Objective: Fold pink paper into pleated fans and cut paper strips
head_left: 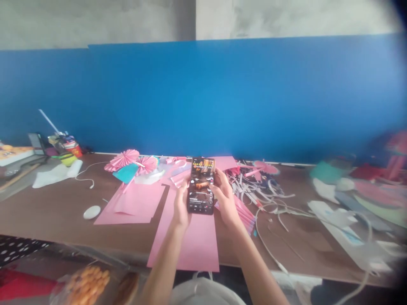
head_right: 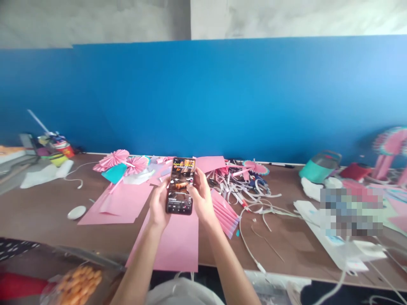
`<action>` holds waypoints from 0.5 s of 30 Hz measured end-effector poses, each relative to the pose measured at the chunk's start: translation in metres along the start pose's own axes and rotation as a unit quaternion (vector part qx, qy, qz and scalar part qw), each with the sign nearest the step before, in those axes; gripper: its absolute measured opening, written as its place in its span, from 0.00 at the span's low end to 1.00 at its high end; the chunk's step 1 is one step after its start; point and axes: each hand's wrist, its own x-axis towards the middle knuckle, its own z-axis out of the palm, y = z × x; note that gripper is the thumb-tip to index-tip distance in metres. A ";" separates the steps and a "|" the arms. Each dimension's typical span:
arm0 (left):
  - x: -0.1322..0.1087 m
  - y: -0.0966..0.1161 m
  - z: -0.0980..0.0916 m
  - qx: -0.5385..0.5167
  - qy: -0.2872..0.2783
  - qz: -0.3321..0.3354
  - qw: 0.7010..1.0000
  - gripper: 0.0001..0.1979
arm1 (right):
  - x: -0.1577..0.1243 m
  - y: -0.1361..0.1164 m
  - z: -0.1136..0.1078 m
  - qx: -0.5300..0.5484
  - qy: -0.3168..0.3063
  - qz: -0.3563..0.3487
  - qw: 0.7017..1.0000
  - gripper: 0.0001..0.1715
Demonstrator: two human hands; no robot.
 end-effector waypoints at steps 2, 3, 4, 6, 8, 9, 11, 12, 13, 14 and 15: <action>-0.004 -0.002 0.001 -0.003 0.016 0.002 1.000 0.23 | 0.005 -0.003 0.005 -0.011 -0.019 -0.007 1.000 0.36; -0.006 -0.003 0.001 -0.003 0.022 0.003 1.000 0.23 | 0.005 -0.002 0.006 -0.031 -0.022 -0.010 0.999 0.38; -0.007 -0.004 0.001 -0.001 0.027 0.005 1.000 0.23 | 0.004 0.000 0.007 -0.053 -0.021 -0.012 0.998 0.41; -0.009 -0.004 0.000 0.003 0.030 0.008 1.000 0.23 | 0.000 0.005 0.006 -0.081 -0.017 -0.012 0.996 0.44; -0.009 -0.006 -0.001 0.005 0.026 0.002 1.000 0.22 | -0.003 0.008 0.004 -0.080 -0.019 -0.002 0.997 0.45; -0.010 -0.006 -0.002 0.006 0.022 -0.001 1.000 0.22 | -0.005 0.010 0.003 -0.076 -0.018 0.004 0.997 0.45; -0.010 -0.008 -0.002 0.011 0.015 -0.006 1.000 0.22 | -0.007 0.010 0.001 -0.075 -0.013 0.014 0.997 0.44; -0.010 -0.009 -0.002 0.014 0.012 -0.005 1.000 0.22 | -0.008 0.010 0.000 -0.076 -0.008 0.017 0.997 0.43; -0.010 -0.009 -0.002 0.016 0.011 -0.004 1.000 0.22 | -0.008 0.009 -0.001 -0.077 -0.004 0.019 0.997 0.43; -0.010 -0.010 -0.001 0.016 0.012 -0.004 1.000 0.22 | -0.009 0.008 -0.002 -0.078 -0.002 0.021 0.997 0.43; -0.011 -0.010 0.000 0.014 0.011 -0.005 1.000 0.22 | -0.010 0.007 -0.003 -0.079 -0.002 0.025 0.997 0.42</action>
